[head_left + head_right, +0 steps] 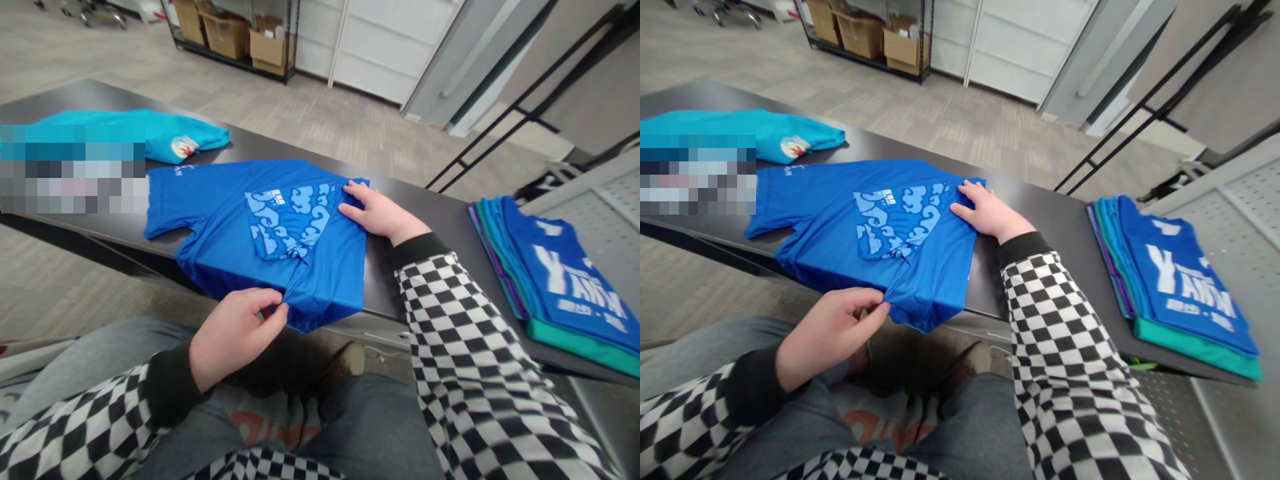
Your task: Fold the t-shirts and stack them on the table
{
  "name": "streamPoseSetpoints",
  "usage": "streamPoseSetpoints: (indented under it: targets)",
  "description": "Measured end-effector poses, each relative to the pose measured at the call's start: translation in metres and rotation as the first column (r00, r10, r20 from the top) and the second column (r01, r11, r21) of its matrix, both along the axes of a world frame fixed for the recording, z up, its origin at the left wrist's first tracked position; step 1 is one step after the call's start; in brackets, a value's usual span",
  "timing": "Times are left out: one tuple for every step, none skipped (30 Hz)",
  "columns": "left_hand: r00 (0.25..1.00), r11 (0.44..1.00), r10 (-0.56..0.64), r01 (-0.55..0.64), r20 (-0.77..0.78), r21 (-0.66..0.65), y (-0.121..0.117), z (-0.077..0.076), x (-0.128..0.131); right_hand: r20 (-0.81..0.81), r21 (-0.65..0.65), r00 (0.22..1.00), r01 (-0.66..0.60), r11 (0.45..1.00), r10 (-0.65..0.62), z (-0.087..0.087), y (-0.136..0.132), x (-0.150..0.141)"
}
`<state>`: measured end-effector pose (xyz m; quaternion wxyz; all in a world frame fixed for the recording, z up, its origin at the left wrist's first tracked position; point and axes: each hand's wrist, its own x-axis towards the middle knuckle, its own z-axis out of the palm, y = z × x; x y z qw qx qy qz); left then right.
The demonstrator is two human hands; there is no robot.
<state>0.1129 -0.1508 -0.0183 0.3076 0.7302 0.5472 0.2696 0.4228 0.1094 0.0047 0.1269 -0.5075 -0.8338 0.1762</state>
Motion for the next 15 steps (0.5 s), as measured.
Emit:
streamPoseSetpoints:
  targets:
    - [0.999,1.0,0.021,-0.02,0.042,-0.018,0.0,0.001,-0.002,-0.004,0.003,1.0,-0.003,1.0,0.003,0.0,0.0,0.0]
    - [0.995,0.998,0.049,-0.045,0.082,-0.046,-0.001,0.001,-0.005,-0.006,0.004,1.0,-0.005,1.0,0.005,0.0,0.0,0.0]
    - [0.99,0.994,0.079,-0.069,0.12,-0.082,0.0,0.001,-0.007,-0.006,0.005,1.0,-0.006,1.0,0.006,0.0,0.0,0.0]
    - [0.983,0.989,0.103,-0.085,0.151,-0.121,0.0,0.001,-0.008,-0.003,0.005,1.0,-0.005,1.0,0.005,0.0,0.0,0.0]
    - [0.978,0.983,0.12,-0.093,0.172,-0.158,0.001,0.002,-0.01,0.0,0.004,1.0,-0.003,1.0,0.003,0.0,0.0,0.0]
    - [0.975,0.979,0.127,-0.093,0.183,-0.182,0.001,0.002,-0.011,0.003,0.004,1.0,-0.001,1.0,0.001,0.0,0.0,0.0]
    - [0.975,0.977,0.126,-0.091,0.184,-0.191,0.002,0.003,-0.011,0.005,0.004,1.0,0.001,1.0,-0.001,0.0,0.0,0.0]
    - [0.977,0.978,0.122,-0.088,0.177,-0.187,0.002,0.004,-0.012,0.005,0.004,1.0,0.002,1.0,-0.002,0.0,0.0,0.0]
    - [0.98,0.981,0.115,-0.085,0.164,-0.177,0.003,0.004,-0.013,0.003,0.004,1.0,0.002,1.0,-0.002,0.0,0.0,0.0]
    - [0.984,0.983,0.105,-0.081,0.147,-0.166,0.004,0.005,-0.014,0.001,0.003,1.0,0.0,1.0,0.0,0.0,0.0,0.0]
    - [0.988,0.985,0.09,-0.07,0.126,-0.158,0.004,0.005,-0.014,0.0,0.002,1.0,-0.002,1.0,0.002,0.001,0.0,0.0]
    - [0.992,0.986,0.07,-0.053,0.101,-0.157,0.005,0.005,-0.015,-0.001,0.001,1.0,-0.004,1.0,0.004,0.001,0.0,0.001]
    - [0.996,0.986,0.046,-0.034,0.071,-0.161,0.006,0.005,-0.015,0.0,0.001,1.0,-0.005,1.0,0.005,0.001,0.0,0.001]
    - [0.999,0.986,0.02,-0.013,0.041,-0.166,0.007,0.004,-0.016,0.001,0.001,1.0,-0.005,1.0,0.005,0.001,0.0,0.001]
    - [1.0,0.985,-0.003,0.005,0.015,-0.17,0.007,0.002,-0.016,0.003,0.0,1.0,-0.003,1.0,0.003,0.001,0.0,0.001]
